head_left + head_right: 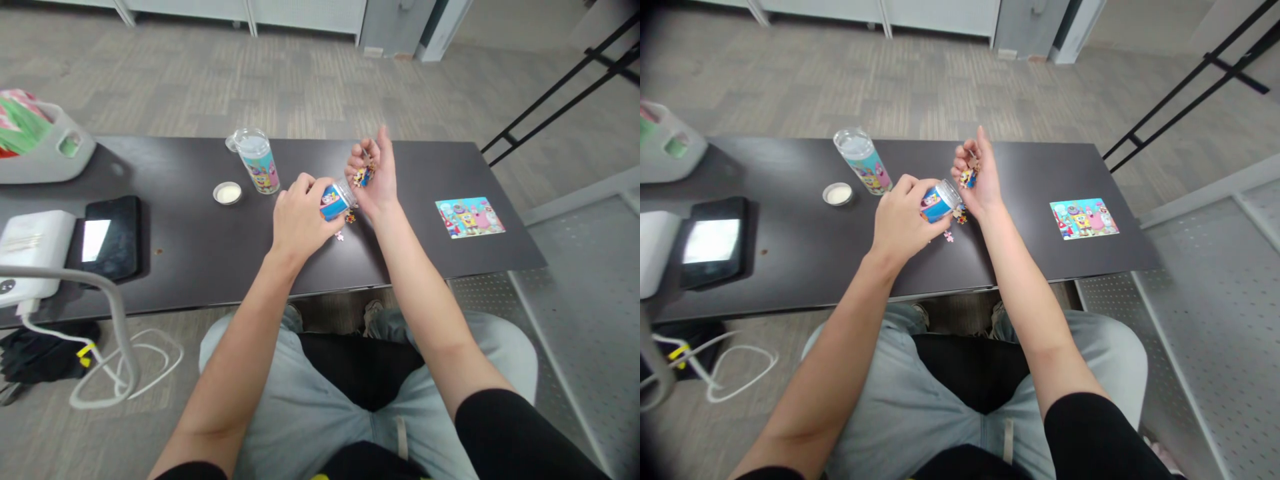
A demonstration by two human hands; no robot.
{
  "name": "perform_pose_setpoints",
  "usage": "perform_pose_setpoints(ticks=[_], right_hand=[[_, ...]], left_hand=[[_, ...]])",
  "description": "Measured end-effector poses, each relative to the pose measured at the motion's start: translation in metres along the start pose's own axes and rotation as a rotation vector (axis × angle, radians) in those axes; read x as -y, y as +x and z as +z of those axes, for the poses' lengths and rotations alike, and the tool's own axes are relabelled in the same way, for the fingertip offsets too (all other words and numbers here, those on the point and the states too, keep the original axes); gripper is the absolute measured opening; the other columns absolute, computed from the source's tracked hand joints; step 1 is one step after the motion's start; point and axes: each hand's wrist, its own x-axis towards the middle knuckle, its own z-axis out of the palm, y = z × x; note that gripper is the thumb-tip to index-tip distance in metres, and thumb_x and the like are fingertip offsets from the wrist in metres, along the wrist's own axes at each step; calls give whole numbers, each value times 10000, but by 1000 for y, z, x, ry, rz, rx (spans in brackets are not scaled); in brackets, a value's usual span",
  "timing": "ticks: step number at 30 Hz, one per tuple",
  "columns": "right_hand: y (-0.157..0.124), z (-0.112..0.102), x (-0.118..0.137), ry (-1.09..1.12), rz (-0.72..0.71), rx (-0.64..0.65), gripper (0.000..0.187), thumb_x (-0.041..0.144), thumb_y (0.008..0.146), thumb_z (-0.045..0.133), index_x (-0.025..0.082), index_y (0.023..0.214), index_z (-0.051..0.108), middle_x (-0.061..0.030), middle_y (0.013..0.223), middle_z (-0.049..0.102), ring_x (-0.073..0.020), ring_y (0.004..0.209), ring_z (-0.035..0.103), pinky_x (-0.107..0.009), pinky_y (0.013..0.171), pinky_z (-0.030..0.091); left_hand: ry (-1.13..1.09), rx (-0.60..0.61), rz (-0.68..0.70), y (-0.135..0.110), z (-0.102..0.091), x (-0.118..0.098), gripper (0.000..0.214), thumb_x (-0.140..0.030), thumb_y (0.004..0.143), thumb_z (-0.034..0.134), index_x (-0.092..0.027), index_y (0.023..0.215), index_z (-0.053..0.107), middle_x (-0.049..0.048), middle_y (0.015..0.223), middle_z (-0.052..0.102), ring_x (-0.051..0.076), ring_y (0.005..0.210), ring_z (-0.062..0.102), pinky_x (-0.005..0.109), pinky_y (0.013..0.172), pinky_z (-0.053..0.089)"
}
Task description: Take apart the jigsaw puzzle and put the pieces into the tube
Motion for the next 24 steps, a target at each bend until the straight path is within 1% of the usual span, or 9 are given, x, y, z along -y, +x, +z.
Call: perform_pose_setpoints(ticks=[2, 3, 6, 8, 10, 14, 19, 21, 24], right_hand=[[-8, 5, 6, -79, -29, 31, 915, 1277, 929, 591, 366, 966, 663, -96, 1110, 837, -331, 1038, 815, -490, 849, 740], [-11, 6, 8, -112, -40, 47, 941, 1294, 935, 538, 366, 996, 680, -110, 1152, 861, -368, 1168, 854, -519, 920, 764], [-19, 8, 15, -132, -82, 111, 981, 1314, 909, 554, 367, 1081, 745, -120, 1227, 914, -438, 1400, 874, -600, 1057, 791], [-23, 9, 17, -91, -107, 169, 1002, 1318, 914, 545, 366, 1122, 775, -114, 1289, 937, -442, 1444, 882, -616, 1099, 793], [-28, 11, 20, -46, -104, 212, 1047, 1328, 934, 470, 356, 1149, 792, -113, 1337, 948, -424, 1452, 893, -606, 1141, 788], [-39, 18, 24, -27, -69, 252, 1104, 1344, 930, 407, 336, 1156, 798, -128, 1324, 957, -401, 1405, 908, -586, 1189, 773], [-41, 19, 29, -180, -107, 269, 1108, 1353, 900, 463, 359, 1251, 805, -126, 1408, 928, -429, 1549, 836, -583, 1168, 754], [-39, 17, 31, -256, -147, 286, 1190, 1382, 874, 387, 382, 1352, 818, -116, 1495, 894, -435, 1623, 783, -595, 1187, 732], [-38, 13, 34, -319, -181, 280, 1336, 1420, 812, 226, 416, 1464, 818, -111, 1565, 860, -443, 1644, 744, -620, 1206, 708]], left_hand=[[9, 2, -20, 2, 3, -2, 530, -514, 937, 931, -360, 1429, 808, 122, 1379, 802, 419, 1268, 776, 615, 1113, 645], [8, 3, -26, 3, 4, -3, 528, -513, 934, 929, -352, 1421, 807, 125, 1378, 799, 423, 1272, 773, 617, 1115, 641], [-13, -13, -23, 5, 8, -3, 534, -534, 926, 930, -348, 1410, 802, 123, 1368, 798, 425, 1275, 762, 613, 1119, 633], [-29, -30, -18, 6, 9, -3, 548, -541, 915, 941, -359, 1412, 802, 118, 1357, 802, 420, 1264, 757, 608, 1110, 633], [-34, -33, -13, 7, 9, -2, 561, -533, 904, 951, -370, 1420, 804, 113, 1354, 809, 413, 1253, 756, 601, 1096, 636], [-19, -7, -3, 7, 6, 1, 580, -523, 900, 947, -372, 1443, 808, 109, 1347, 816, 406, 1248, 757, 593, 1090, 635], [-30, -20, 5, 4, 5, 3, 574, -558, 920, 930, -385, 1456, 817, 110, 1360, 817, 407, 1265, 742, 601, 1109, 634], [-26, -13, 15, 4, 3, 3, 577, -541, 920, 926, -398, 1469, 818, 108, 1366, 814, 416, 1293, 737, 622, 1135, 631], [-7, 9, 34, 3, -2, 2, 586, -490, 930, 910, -406, 1501, 809, 108, 1403, 807, 433, 1338, 737, 666, 1194, 619]])
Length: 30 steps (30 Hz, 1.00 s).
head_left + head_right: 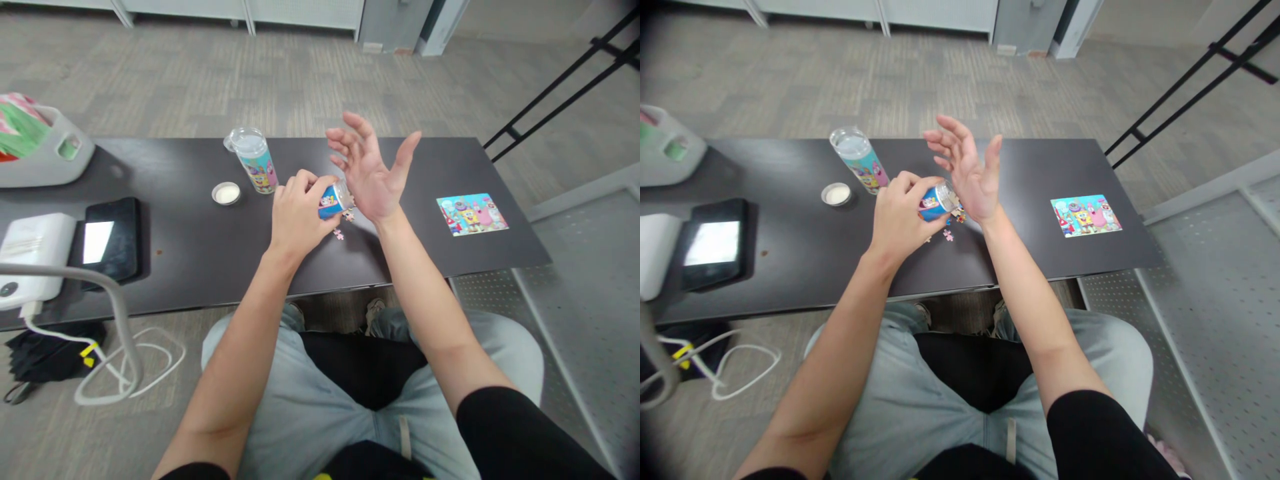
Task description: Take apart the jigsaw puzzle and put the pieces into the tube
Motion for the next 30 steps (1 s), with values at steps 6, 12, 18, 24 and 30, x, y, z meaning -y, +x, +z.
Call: perform_pose_setpoints(ticks=[6, 12, 18, 24, 30], right_hand=[[1, -15, -2, 166, -29, -141, 1162, 1359, 888, 365, 461, 1474, 812, -127, 1549, 868, -448, 1624, 731, -606, 1183, 687], [24, -28, -38, 69, 55, -297, 1163, 1317, 965, 130, 364, 1177, 761, -104, 1146, 831, -354, 1071, 805, -512, 986, 626], [6, -29, -58, -278, -5, -172, 882, 1186, 1046, 612, 329, 1148, 793, -136, 1254, 888, -376, 1273, 822, -562, 1269, 631], [-62, -37, -59, -944, 79, 237, 1360, 1229, 971, 613, 224, 1883, 678, -284, 2011, 584, -598, 1923, 486, -869, 1599, 357], [-62, -6, -54, -1027, -36, 559, 1581, 1176, 950, 776, 142, 2086, 404, -238, 2142, 364, -522, 2027, 292, -740, 1702, 200]], left_hand=[[-153, -48, -19, -1, -5, 6, 670, -512, 960, 929, -363, 1577, 715, 110, 1507, 802, 399, 1431, 764, 640, 1249, 649], [-384, -282, -39, -2, -3, 18, 611, -737, 1068, 804, -413, 1546, 603, 92, 1515, 796, 359, 1420, 797, 670, 1280, 684], [-325, -376, -100, -8, -23, 31, 676, -863, 1053, 733, -436, 1553, 575, 120, 1584, 754, 417, 1608, 719, 784, 1333, 646], [-429, -748, -48, 2, -40, 73, 919, -1146, 848, 750, -372, 1331, 638, 61, 1303, 782, 379, 1427, 815, 735, 1248, 683], [-506, -878, -54, 5, -44, 96, 889, -1100, 889, 805, -333, 1295, 612, 38, 1208, 743, 289, 1279, 803, 617, 1206, 693]])
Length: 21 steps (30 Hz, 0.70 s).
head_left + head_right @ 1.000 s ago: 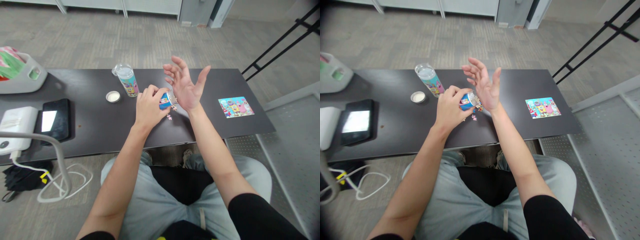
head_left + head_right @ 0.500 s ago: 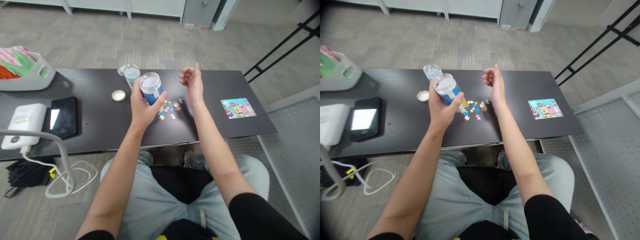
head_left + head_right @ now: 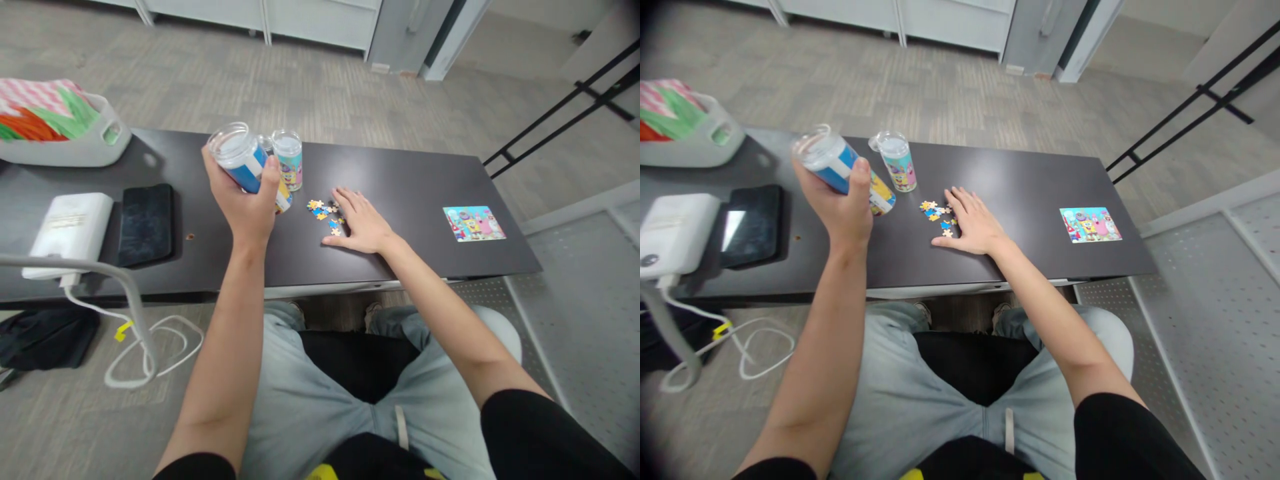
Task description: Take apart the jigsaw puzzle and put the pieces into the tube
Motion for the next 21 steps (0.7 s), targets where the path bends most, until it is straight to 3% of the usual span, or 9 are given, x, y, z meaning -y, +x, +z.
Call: perform_pose_setpoints(ticks=[2, 5, 8, 11, 15, 21], right_hand=[[17, 2, 10, -4, -56, 55, 1454, 1145, 1007, 749, 214, 2081, 445, -174, 2150, 378, -479, 2029, 314, -697, 1708, 192], [35, 4, 22, 7, -145, 94, 1078, 973, 1157, 719, 341, 2017, 569, -95, 2125, 462, -428, 2010, 387, -693, 1700, 219], [38, 3, 29, 32, -223, 74, 690, 741, 1256, 679, 358, 1826, 750, -110, 2008, 635, -394, 1909, 556, -657, 1639, 381], [33, -1, 34, 36, -243, 42, 429, 591, 1279, 656, 358, 1594, 830, -131, 1813, 774, -376, 1693, 725, -603, 1494, 556], [30, -4, 38, -1, -202, 22, 273, 493, 1245, 703, 339, 1441, 814, -165, 1630, 820, -433, 1477, 759, -669, 1336, 612], [30, -3, 41, -54, -164, 14, 209, 492, 1208, 746, 324, 1331, 736, -181, 1522, 804, -465, 1428, 733, -700, 1275, 588]], left_hand=[[17, 46, -50, -1, -3, -4, 818, -1026, 931, 831, -341, 1311, 596, 48, 1267, 741, 313, 1376, 777, 599, 1263, 673], [58, 95, -94, 0, -6, -12, 701, -890, 963, 885, -344, 1298, 602, 51, 1291, 728, 341, 1423, 769, 602, 1306, 657], [54, 103, -123, 2, -7, -16, 649, -807, 964, 916, -333, 1285, 609, 46, 1274, 709, 350, 1421, 769, 618, 1331, 646], [28, 101, -145, 3, -5, -11, 629, -778, 955, 928, -336, 1270, 609, 52, 1270, 692, 351, 1405, 760, 617, 1325, 645], [18, 82, -109, 2, -2, 2, 609, -774, 974, 924, -347, 1283, 619, 54, 1267, 692, 344, 1373, 760, 594, 1297, 666], [13, 120, -77, 0, -1, 6, 666, -838, 970, 922, -345, 1315, 636, 61, 1323, 718, 353, 1435, 747, 604, 1324, 660]])
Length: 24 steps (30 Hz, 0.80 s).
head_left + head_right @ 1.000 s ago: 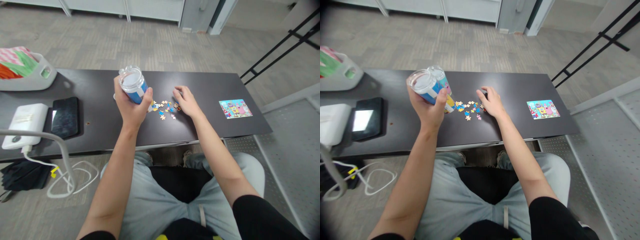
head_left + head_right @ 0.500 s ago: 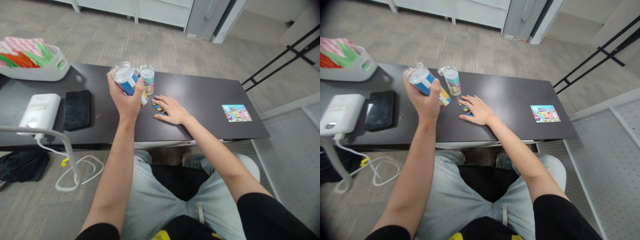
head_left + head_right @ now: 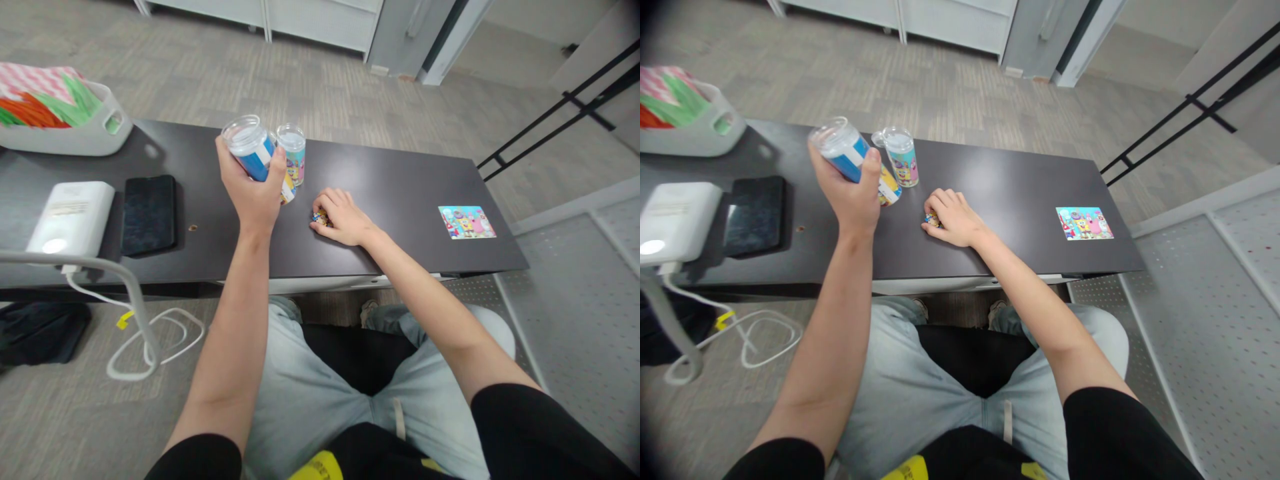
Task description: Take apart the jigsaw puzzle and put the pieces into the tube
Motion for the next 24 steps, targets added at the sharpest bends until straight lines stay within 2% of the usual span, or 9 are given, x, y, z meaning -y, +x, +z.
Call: perform_pose_setpoints(ticks=[5, 10, 14, 16, 19, 21, 24], right_hand=[[-1, 1, -1, -18, -1, -3, 232, 508, 1200, 756, 305, 1305, 713, -196, 1476, 799, -463, 1378, 731, -673, 1224, 598], [0, 2, -1, -22, -27, 0, 300, 501, 1224, 722, 311, 1452, 760, -188, 1545, 806, -461, 1414, 734, -680, 1238, 591], [0, 1, -1, -31, -4, 7, 293, 579, 1233, 725, 312, 1336, 789, -189, 1501, 823, -464, 1402, 743, -679, 1231, 587], [-4, -3, -2, -20, 17, 5, 373, 673, 1227, 744, 324, 1346, 801, -183, 1547, 827, -466, 1452, 736, -685, 1283, 565], [-14, -11, -5, 39, -26, 28, 613, 826, 1119, 890, 395, 1549, 817, -141, 1750, 787, -462, 1659, 678, -686, 1433, 474], [-21, -15, -8, 84, -69, 58, 710, 825, 1061, 965, 451, 1645, 812, -106, 1831, 755, -457, 1752, 635, -691, 1488, 426], [-26, -16, -12, 94, -37, 71, 549, 723, 1114, 914, 433, 1575, 848, -126, 1759, 778, -462, 1690, 676, -717, 1461, 464]], left_hand=[[-5, 21, -30, 1, 3, -7, 687, -862, 946, 931, -353, 1295, 630, 68, 1329, 727, 363, 1446, 740, 619, 1350, 642], [-8, 24, -58, 0, 1, -16, 706, -884, 926, 933, -354, 1278, 627, 72, 1321, 719, 375, 1454, 731, 641, 1354, 638], [16, 33, -72, 0, -1, -22, 708, -898, 921, 934, -357, 1264, 632, 63, 1313, 731, 366, 1437, 736, 638, 1370, 635], [43, 21, -53, 0, 0, -22, 704, -908, 931, 920, -359, 1267, 633, 56, 1296, 736, 356, 1406, 747, 633, 1373, 636], [57, -6, -35, 0, 3, -18, 693, -909, 952, 901, -357, 1276, 635, 53, 1275, 732, 352, 1383, 759, 634, 1370, 638], [57, -23, -37, 0, 3, -15, 684, -900, 962, 897, -358, 1286, 636, 52, 1271, 727, 352, 1384, 766, 635, 1366, 643], [69, -7, -43, 1, 2, -13, 665, -879, 967, 908, -366, 1293, 638, 50, 1280, 730, 352, 1406, 766, 620, 1359, 649]])
